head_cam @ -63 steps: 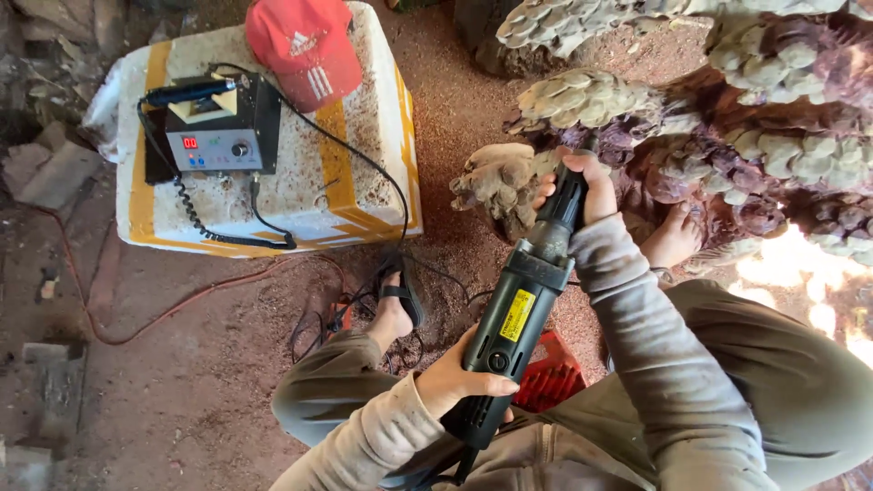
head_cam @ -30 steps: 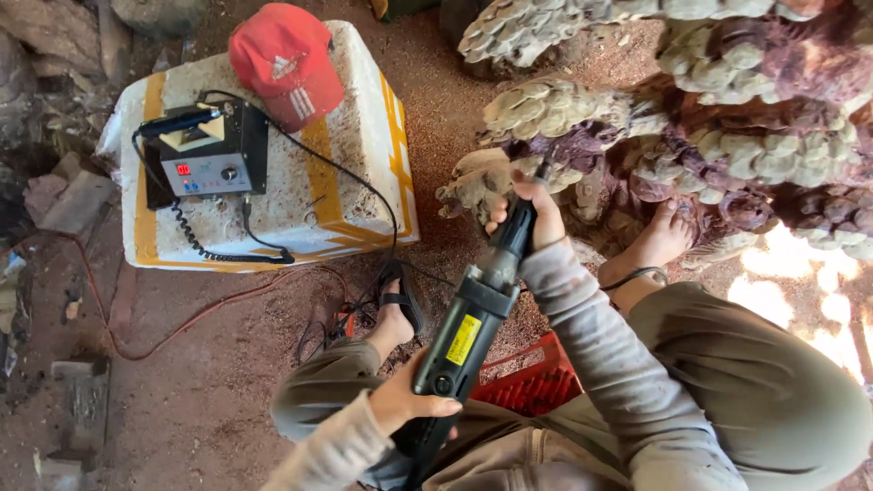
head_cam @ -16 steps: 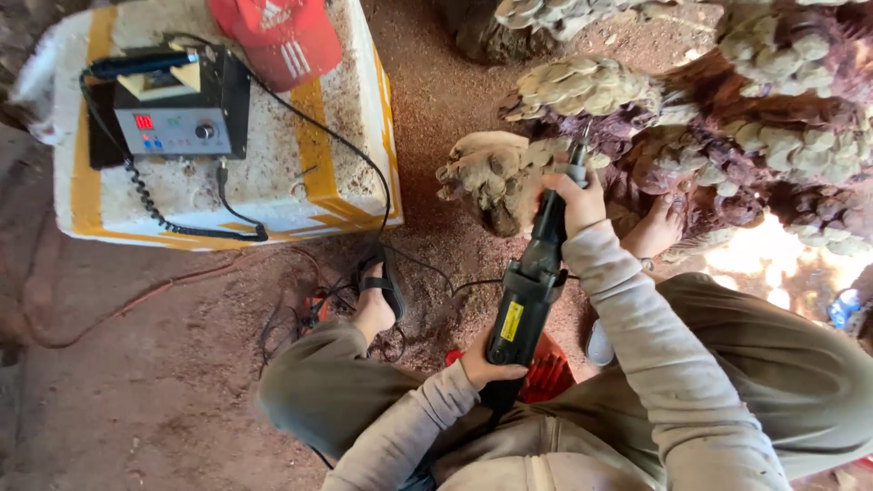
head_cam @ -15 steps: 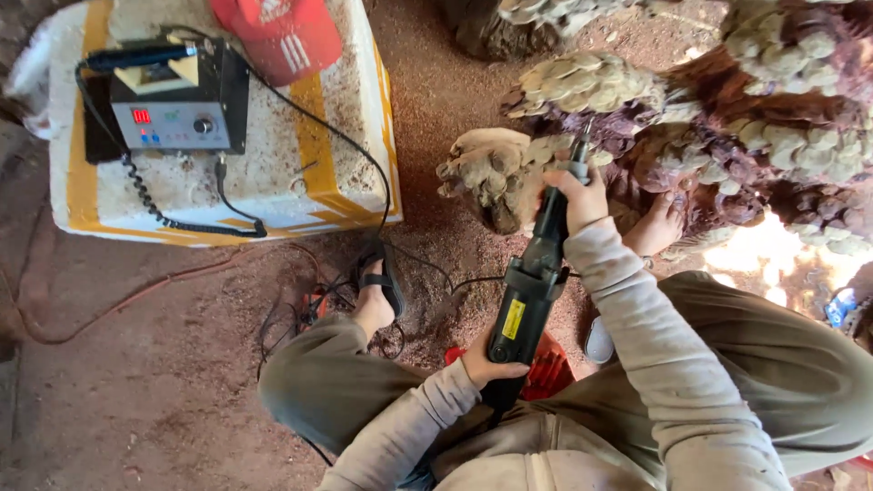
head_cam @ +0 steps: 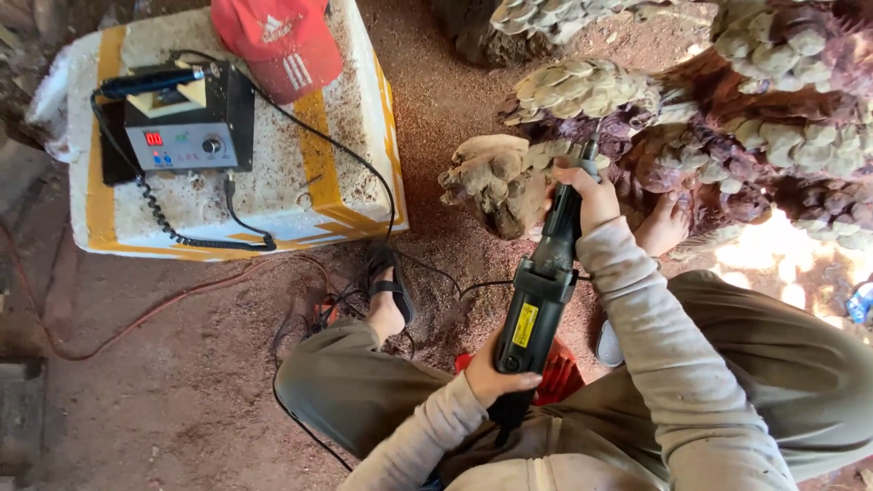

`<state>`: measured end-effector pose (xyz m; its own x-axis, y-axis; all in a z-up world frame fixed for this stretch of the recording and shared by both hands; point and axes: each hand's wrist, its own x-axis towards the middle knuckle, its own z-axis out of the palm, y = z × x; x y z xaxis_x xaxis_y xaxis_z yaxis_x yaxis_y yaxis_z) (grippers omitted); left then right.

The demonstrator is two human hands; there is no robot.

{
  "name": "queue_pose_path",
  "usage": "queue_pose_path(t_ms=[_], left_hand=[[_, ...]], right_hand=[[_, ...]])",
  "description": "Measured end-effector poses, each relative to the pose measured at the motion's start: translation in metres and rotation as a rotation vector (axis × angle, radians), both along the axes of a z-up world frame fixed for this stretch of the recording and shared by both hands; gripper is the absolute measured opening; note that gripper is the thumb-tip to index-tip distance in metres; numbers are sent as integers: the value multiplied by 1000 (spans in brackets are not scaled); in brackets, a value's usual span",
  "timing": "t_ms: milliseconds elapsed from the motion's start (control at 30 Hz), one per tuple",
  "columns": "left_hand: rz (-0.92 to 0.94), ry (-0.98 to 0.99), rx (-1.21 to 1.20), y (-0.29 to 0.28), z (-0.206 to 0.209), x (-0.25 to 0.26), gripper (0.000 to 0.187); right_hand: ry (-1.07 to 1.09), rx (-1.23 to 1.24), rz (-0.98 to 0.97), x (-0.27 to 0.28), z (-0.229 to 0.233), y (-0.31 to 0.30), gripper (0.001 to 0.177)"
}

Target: A person uses a handheld power grinder to carve and clean the surface of a large, intricate piece of wood or dried fungus.

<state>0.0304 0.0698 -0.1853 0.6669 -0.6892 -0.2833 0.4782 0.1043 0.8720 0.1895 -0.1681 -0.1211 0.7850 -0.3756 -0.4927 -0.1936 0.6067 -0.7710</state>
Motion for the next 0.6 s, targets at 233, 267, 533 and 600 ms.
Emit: queue_pose_path(t_ms=[233,267,533,600], left_hand=[[11,159,367,10,71,-4,83],[48,305,304,10,77,-5,83],[129,372,386,5,124,6,80],[124,309,552,5,133,10,89]], right_hand=[[-42,297,3,3,3,4,37],[-66,310,35,4,1,3,37],[-72,476,75,11,10,4,16],[-74,566,87,13,8,4,17]])
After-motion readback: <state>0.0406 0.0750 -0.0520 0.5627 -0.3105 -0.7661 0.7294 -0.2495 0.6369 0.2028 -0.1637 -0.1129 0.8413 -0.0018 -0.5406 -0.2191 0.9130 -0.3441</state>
